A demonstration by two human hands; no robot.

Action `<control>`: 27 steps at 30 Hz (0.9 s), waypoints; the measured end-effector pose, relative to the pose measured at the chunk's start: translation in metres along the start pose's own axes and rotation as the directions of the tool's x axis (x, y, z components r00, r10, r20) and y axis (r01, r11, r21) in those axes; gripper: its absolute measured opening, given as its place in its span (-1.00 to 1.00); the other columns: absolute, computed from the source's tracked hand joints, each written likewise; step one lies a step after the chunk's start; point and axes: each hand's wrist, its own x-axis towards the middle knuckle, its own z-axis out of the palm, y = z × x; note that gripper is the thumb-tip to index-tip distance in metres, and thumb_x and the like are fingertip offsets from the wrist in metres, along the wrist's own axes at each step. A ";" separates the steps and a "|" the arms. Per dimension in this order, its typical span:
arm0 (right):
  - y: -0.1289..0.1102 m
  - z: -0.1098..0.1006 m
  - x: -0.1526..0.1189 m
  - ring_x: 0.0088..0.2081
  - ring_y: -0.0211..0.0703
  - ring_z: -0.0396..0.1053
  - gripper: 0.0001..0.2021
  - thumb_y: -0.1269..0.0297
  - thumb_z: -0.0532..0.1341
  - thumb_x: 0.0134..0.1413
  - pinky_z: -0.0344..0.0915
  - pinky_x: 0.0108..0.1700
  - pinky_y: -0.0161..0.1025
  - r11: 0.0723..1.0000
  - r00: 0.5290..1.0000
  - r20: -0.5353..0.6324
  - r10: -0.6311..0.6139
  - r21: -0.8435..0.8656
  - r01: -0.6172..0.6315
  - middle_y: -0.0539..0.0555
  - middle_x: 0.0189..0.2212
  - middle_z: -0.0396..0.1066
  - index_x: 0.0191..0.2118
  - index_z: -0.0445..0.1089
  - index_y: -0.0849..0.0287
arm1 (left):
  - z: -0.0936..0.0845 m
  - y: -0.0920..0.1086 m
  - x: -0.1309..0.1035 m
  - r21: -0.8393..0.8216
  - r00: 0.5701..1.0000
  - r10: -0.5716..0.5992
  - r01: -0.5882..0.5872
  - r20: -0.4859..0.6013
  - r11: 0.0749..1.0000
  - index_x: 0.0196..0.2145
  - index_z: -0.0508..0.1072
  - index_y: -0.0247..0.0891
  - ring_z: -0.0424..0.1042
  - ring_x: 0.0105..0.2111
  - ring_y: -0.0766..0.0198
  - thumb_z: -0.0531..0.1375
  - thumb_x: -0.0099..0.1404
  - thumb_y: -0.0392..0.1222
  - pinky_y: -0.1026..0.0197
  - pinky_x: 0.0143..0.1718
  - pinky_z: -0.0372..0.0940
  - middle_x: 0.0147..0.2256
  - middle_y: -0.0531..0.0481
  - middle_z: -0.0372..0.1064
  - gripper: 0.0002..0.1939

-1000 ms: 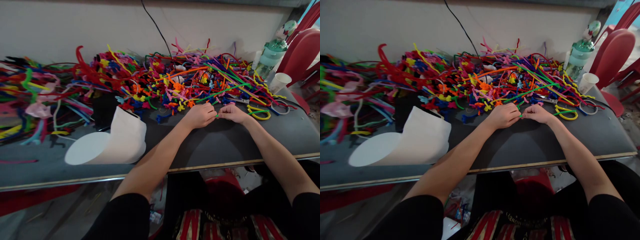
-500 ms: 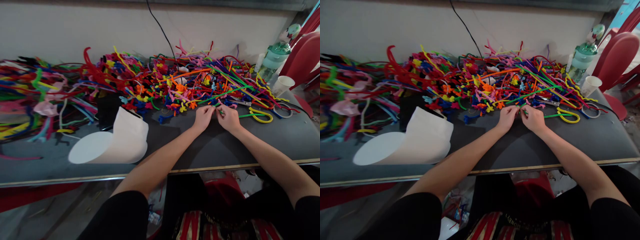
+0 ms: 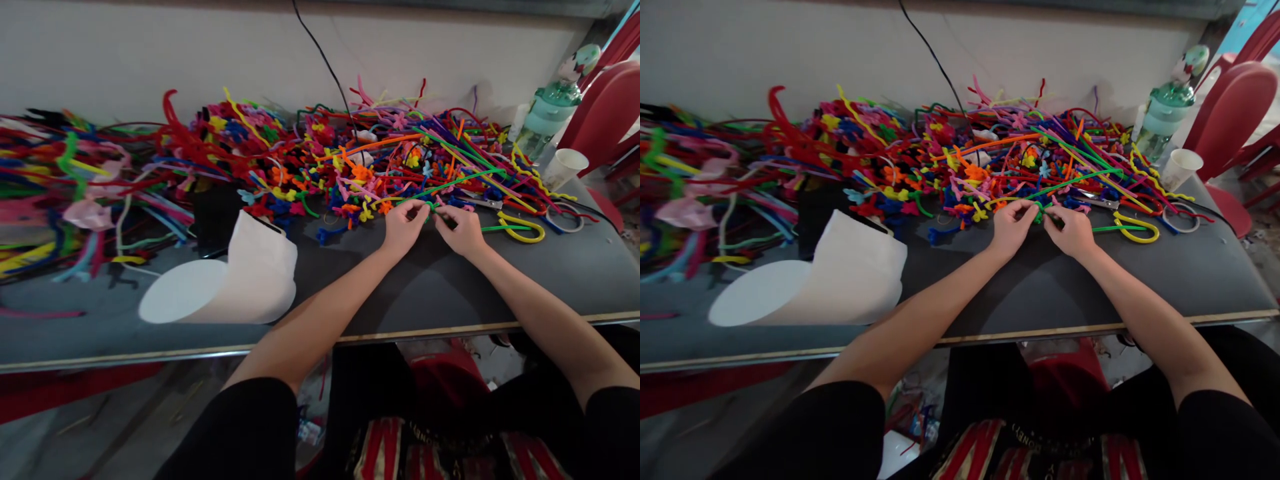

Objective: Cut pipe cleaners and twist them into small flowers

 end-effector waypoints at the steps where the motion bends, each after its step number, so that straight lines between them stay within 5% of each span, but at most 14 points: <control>1: 0.000 0.000 -0.001 -0.38 -0.15 0.43 -0.73 0.17 0.14 0.15 0.25 -0.31 -0.25 1.000 1.000 0.017 -0.008 -0.015 0.008 0.09 -0.40 0.54 -0.21 0.54 0.17 | -0.001 -0.001 0.001 -0.002 1.000 -0.017 0.017 -0.022 1.000 -0.37 0.50 -0.28 0.38 -0.48 0.33 0.20 0.27 -0.04 0.27 -0.41 0.29 -0.47 0.01 0.44 -0.76; 12: 0.003 -0.005 0.001 -0.14 -0.04 0.51 -0.70 0.23 0.08 0.26 0.34 -0.15 -0.17 0.990 0.999 -0.010 -0.046 -0.136 0.044 0.11 -0.14 0.57 -0.10 0.55 0.10 | -0.005 -0.002 0.008 -0.078 1.000 0.000 0.002 0.024 0.997 -0.40 0.49 -0.27 0.34 -0.50 0.35 0.21 0.26 0.01 0.29 -0.42 0.26 -0.47 0.03 0.43 -0.73; 16: 0.007 -0.013 0.004 -0.21 -0.08 0.49 -0.72 0.23 0.10 0.25 0.32 -0.14 -0.16 0.992 0.986 -0.164 0.010 -0.125 -0.031 0.14 -0.13 0.55 -0.04 0.49 0.12 | -0.003 -0.002 0.007 -0.092 0.996 0.006 0.002 0.093 0.996 -0.45 0.49 -0.27 0.33 -0.51 0.36 0.20 0.26 -0.03 0.30 -0.45 0.23 -0.50 0.03 0.41 -0.74; 21: 0.017 -0.011 0.009 -0.30 -0.14 0.45 -0.83 0.25 0.16 0.18 0.34 -0.19 -0.19 0.996 0.959 -0.276 0.064 0.075 -0.045 0.14 -0.28 0.53 -0.21 0.44 0.20 | -0.003 0.004 0.002 -0.062 0.953 0.080 -0.064 0.291 0.996 -0.43 0.52 -0.30 0.33 -0.52 0.35 0.21 0.26 0.00 0.29 -0.45 0.20 -0.46 -0.03 0.47 -0.70; 27: 0.018 0.003 0.008 -0.38 -0.22 0.45 -0.82 0.18 0.23 0.11 0.37 -0.29 -0.25 0.919 0.982 -0.130 0.137 0.388 -0.077 0.07 -0.39 0.53 -0.30 0.48 0.19 | -0.005 0.010 0.000 0.029 0.941 0.100 -0.115 0.323 0.993 -0.41 0.54 -0.30 0.28 -0.57 0.38 0.20 0.28 0.03 0.30 -0.52 0.12 -0.48 -0.01 0.48 -0.67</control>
